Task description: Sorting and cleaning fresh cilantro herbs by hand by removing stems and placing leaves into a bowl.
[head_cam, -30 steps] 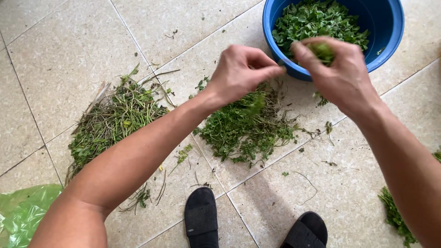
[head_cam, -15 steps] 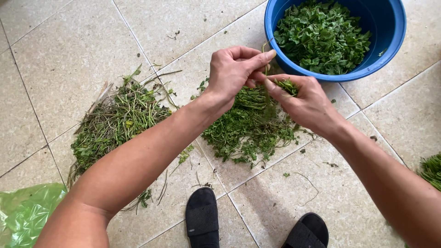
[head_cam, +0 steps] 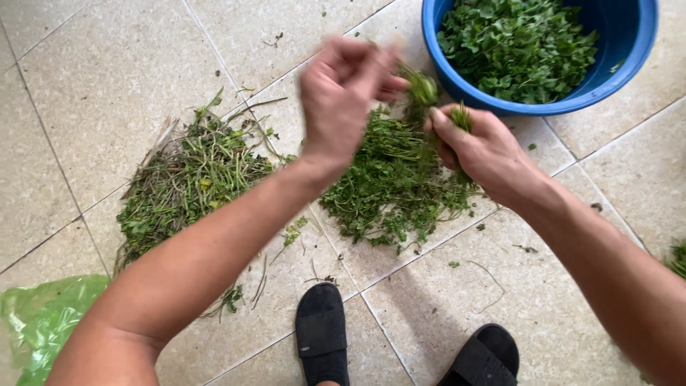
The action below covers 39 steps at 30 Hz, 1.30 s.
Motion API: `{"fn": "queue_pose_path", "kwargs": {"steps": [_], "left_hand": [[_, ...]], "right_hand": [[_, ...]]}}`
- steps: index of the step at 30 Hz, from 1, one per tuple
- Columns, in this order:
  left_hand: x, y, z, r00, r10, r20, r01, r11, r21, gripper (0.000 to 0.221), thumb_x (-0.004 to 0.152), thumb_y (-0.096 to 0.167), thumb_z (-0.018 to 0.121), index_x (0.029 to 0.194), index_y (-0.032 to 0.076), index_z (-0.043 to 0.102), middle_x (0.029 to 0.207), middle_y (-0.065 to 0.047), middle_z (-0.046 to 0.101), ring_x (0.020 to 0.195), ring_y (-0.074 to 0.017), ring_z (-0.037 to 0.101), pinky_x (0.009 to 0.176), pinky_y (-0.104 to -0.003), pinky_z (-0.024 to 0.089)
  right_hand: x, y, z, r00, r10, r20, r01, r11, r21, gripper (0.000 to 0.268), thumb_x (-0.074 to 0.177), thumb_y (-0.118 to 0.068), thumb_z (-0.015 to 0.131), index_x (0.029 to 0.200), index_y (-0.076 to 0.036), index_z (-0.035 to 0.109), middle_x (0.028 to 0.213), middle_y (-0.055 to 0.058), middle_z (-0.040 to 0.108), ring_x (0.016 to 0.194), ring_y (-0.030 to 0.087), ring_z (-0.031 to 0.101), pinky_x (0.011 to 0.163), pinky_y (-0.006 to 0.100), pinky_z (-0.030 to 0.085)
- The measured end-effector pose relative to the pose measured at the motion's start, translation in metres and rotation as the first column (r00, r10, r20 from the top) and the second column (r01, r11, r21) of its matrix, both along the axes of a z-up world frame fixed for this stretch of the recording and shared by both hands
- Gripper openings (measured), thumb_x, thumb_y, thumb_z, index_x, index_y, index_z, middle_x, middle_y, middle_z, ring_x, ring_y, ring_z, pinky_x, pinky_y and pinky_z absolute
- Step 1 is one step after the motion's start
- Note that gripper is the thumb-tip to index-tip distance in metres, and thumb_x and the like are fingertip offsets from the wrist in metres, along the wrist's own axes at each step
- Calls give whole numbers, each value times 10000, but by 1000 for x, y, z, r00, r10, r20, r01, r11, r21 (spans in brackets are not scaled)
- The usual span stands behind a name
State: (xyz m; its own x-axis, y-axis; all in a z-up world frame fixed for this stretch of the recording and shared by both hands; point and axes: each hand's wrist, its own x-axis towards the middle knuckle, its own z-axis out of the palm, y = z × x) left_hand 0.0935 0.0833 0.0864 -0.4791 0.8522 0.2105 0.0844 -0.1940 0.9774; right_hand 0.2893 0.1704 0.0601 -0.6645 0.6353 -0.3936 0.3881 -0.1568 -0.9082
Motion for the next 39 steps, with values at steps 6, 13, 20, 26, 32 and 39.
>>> {"fn": "queue_pose_path", "kwargs": {"steps": [6, 13, 20, 26, 32, 39], "left_hand": [[-82, -63, -4, 931, -12, -366, -69, 976, -208, 172, 1011, 209, 707, 969, 43, 691, 832, -93, 753, 621, -113, 725, 489, -205, 601], [-163, -179, -46, 620, -516, -591, -545, 258, -798, 326, 965, 414, 690, 1118, 132, 750, 696, -111, 739, 482, -192, 522, 435, -322, 405], [-122, -130, -68, 628, -547, -554, -328, 459, -826, 321, 958, 460, 688, 1074, 176, 784, 780, -59, 782, 552, -134, 613, 543, -351, 530], [-51, -39, -77, 593, -394, -702, 197, 917, -348, 267, 956, 268, 741, 1188, 136, 728, 1172, -93, 751, 499, -124, 626, 548, -307, 588], [-14, 18, -68, 568, -304, -765, 255, 949, -187, 237, 917, 224, 791, 1142, 159, 756, 917, -38, 746, 561, -89, 602, 440, -231, 510], [-28, 28, -27, 714, -317, -624, 284, 946, -155, 76, 937, 232, 802, 938, 156, 813, 863, -23, 766, 615, -69, 647, 478, -203, 500]], "right_hand": [[14, 18, -45, 995, 75, 70, -68, 993, -96, 353, 1068, -367, 444, 1035, -60, 615, 844, 33, 616, 682, 122, 558, 645, 333, 539], [-5, 17, -87, 770, 300, 563, -484, 850, 209, 420, 977, -448, 574, 1230, -134, 690, 1093, 131, 751, 598, 241, 648, 633, 415, 607], [-6, 30, -113, 578, 204, 790, -788, 389, 476, 316, 1101, -370, 562, 1092, -104, 733, 900, 100, 726, 603, 167, 649, 538, 358, 578], [-2, 34, -34, 855, 285, 434, -478, 756, 446, 305, 966, -336, 643, 1125, -91, 732, 913, 109, 777, 491, 160, 632, 410, 342, 519], [2, 34, 26, 870, 277, 408, -487, 610, 625, 367, 937, -349, 703, 1180, -75, 735, 792, 140, 759, 420, 167, 605, 416, 347, 506], [14, 36, 32, 940, 306, 152, -342, 823, 453, 522, 898, -430, 680, 1315, -119, 647, 1009, 110, 755, 795, 184, 732, 660, 377, 604]]}}
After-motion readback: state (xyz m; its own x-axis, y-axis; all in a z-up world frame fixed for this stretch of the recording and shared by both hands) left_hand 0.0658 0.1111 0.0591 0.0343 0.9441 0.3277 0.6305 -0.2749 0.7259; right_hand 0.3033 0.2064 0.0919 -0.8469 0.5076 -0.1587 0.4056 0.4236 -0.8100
